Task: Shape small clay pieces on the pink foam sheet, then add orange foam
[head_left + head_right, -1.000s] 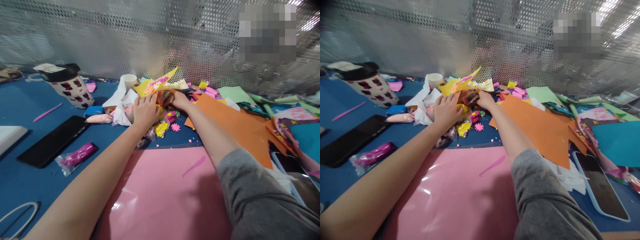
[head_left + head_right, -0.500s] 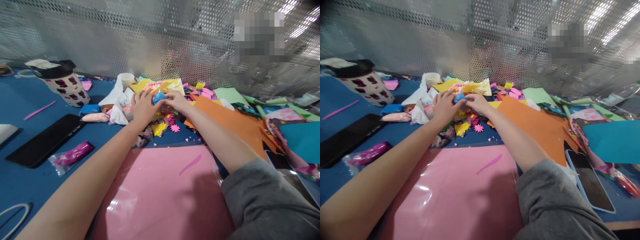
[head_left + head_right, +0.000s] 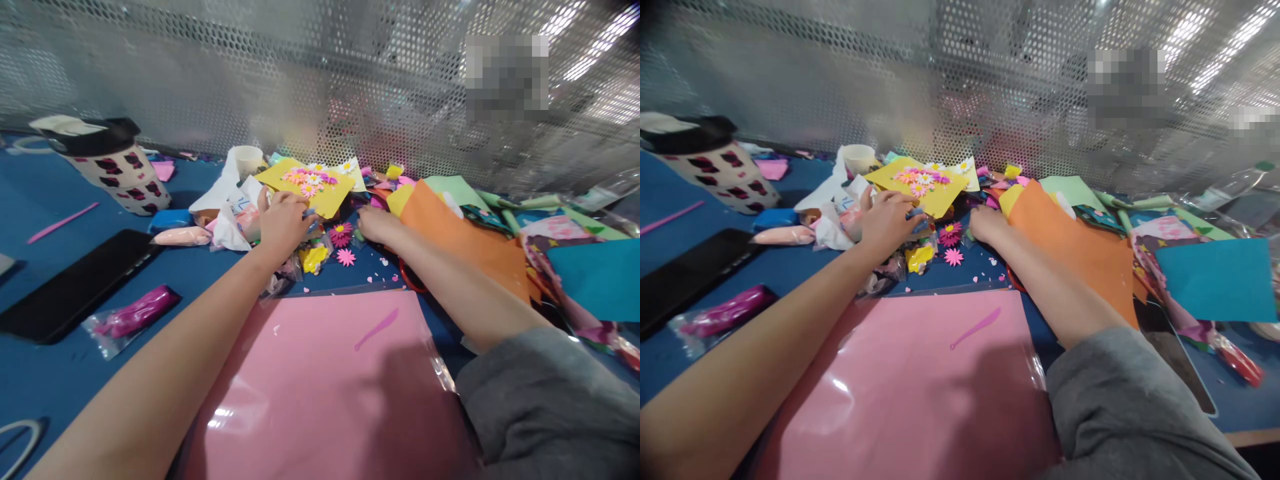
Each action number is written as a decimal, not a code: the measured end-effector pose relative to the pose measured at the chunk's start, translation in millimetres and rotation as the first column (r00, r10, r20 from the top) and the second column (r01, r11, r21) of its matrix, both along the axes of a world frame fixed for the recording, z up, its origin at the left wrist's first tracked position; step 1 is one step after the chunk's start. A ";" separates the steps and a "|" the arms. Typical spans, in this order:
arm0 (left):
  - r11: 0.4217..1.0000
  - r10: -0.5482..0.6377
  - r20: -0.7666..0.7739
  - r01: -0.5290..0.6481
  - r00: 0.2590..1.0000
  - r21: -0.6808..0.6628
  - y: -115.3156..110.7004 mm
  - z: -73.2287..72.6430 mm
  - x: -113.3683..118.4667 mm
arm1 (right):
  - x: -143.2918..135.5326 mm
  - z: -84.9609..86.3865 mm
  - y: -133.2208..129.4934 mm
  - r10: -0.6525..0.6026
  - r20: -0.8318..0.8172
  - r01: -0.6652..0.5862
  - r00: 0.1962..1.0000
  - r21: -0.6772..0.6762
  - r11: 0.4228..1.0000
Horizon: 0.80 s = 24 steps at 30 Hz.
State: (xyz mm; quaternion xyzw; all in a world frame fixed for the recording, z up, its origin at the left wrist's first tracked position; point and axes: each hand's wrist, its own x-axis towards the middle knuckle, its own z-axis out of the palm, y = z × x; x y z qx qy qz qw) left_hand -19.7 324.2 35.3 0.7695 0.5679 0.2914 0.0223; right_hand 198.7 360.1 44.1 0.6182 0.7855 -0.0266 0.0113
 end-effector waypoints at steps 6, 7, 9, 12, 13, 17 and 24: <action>0.993 0.086 -0.110 -0.076 0.990 0.092 1.9 -1.7 0.3 | 14.9 -3.4 13.3 -0.077 0.041 0.073 0.996 0.090 0.993; 0.993 0.084 -0.112 -0.073 0.990 0.097 2.4 -2.4 0.0 | 15.6 -4.0 18.0 -0.062 0.031 0.058 0.998 0.102 0.993; 0.992 0.081 -0.108 -0.070 0.991 0.102 3.6 -3.8 -0.6 | 16.4 -4.3 27.5 -0.018 0.000 0.018 1.000 0.126 0.992; 0.991 0.090 -0.090 -0.080 0.992 0.110 5.1 -5.2 -1.0 | 18.6 -0.4 38.2 0.049 -0.083 -0.032 0.995 0.196 0.980; 0.991 0.090 -0.082 -0.081 0.993 0.110 5.3 -5.2 -1.0 | 20.0 2.2 40.2 0.067 -0.118 -0.039 0.991 0.228 0.973; 0.989 0.108 -0.057 -0.101 0.993 0.113 4.4 -2.7 0.0 | 27.4 14.7 39.8 0.103 -0.270 -0.003 0.957 0.349 0.937; 0.988 0.123 -0.071 -0.115 0.990 0.102 -1.8 2.6 2.6 | 23.8 22.2 12.8 0.047 -0.904 0.259 0.424 0.171 0.951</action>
